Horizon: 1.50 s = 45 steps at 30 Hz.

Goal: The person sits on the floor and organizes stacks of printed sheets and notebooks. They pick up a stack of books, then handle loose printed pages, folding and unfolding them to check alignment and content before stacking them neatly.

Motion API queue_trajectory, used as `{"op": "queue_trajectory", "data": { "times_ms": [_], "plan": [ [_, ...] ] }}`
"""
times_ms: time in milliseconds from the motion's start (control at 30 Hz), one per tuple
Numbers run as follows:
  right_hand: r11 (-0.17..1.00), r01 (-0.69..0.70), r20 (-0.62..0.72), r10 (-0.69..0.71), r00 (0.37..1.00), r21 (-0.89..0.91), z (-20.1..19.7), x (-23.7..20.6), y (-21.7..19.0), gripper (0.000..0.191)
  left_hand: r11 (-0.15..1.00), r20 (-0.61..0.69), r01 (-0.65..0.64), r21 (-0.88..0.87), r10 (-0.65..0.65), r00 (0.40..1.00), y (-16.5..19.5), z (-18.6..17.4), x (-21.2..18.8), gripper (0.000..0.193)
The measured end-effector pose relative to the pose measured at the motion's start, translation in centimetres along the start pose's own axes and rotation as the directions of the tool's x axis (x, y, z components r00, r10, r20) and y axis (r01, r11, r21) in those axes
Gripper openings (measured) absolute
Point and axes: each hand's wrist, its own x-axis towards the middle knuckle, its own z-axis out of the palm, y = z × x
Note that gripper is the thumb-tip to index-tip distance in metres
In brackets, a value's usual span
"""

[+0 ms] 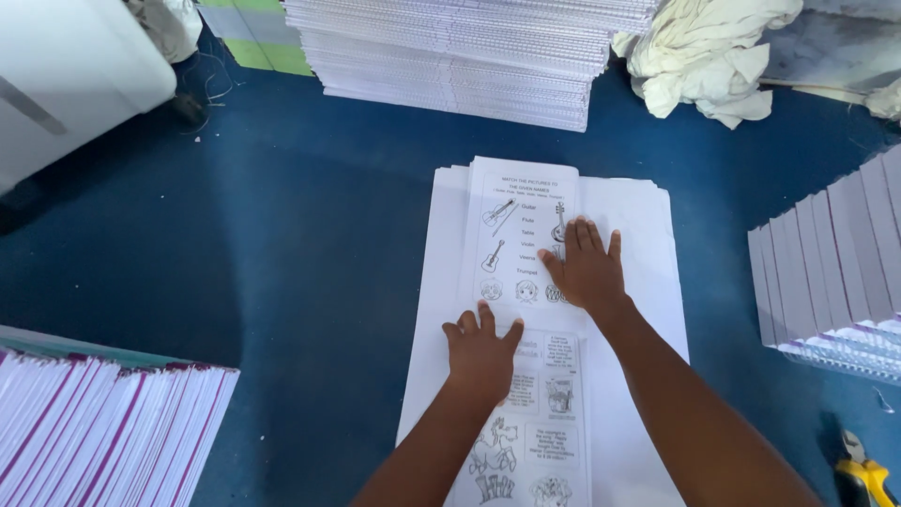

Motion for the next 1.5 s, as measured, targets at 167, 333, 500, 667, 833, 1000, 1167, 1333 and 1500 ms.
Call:
{"op": "queue_trajectory", "data": {
  "times_ms": [167, 333, 500, 667, 833, 1000, 1167, 1333, 1500],
  "plan": [
    [1.000, -0.013, 0.034, 0.013, 0.999, 0.005, -0.2, 2.2, 0.4, 0.089, 1.000, 0.037, 0.002, -0.006, -0.002, 0.999, -0.1, -0.1, 0.2, 0.095],
    [0.999, -0.040, 0.076, 0.037, 0.996, 0.036, -0.4, 4.0, 0.7, 0.092, 1.000, 0.018, 0.005, -0.019, -0.005, 1.000, -0.1, 0.6, 0.4, 0.084],
    [0.995, -0.093, 0.163, 0.087, 0.983, 0.032, -0.6, 5.5, 0.6, 0.096, 0.999, -0.030, 0.012, -0.031, -0.013, 0.999, 0.0, 0.8, 0.4, 0.078],
    [0.997, -0.075, 0.181, 0.071, 0.981, 0.018, -1.2, 6.4, 0.9, 0.101, 0.998, 0.034, 0.032, -0.057, -0.031, 0.999, 0.0, 0.2, 0.1, 0.085],
    [0.993, -0.119, 0.288, 0.114, 0.951, 0.003, -1.7, 8.2, 1.5, 0.104, 0.997, 0.055, 0.052, -0.064, -0.049, 0.997, 0.1, 0.2, 0.0, 0.086],
    [0.994, -0.102, 0.268, 0.108, 0.957, -0.034, -1.6, 8.2, 1.5, 0.103, 0.995, 0.005, 0.060, -0.074, -0.060, 0.998, 0.1, 0.4, 0.2, 0.080],
    [0.992, -0.114, 0.259, 0.122, 0.958, -0.044, -1.4, 7.1, 1.1, 0.103, 0.997, 0.046, 0.055, -0.047, -0.052, 0.998, 0.0, 0.3, 0.3, 0.084],
    [0.988, -0.146, 0.199, 0.133, 0.971, 0.052, -0.9, 4.3, 1.1, 0.103, 0.997, -0.011, 0.060, -0.050, -0.060, 0.998, 0.0, 0.3, 0.1, 0.085],
    [0.981, -0.194, 0.204, 0.188, 0.961, 0.012, -0.9, 1.5, 0.3, 0.108, 0.995, 0.041, 0.088, -0.036, -0.086, 0.995, 0.2, 0.1, 0.3, 0.097]
  ]
}}
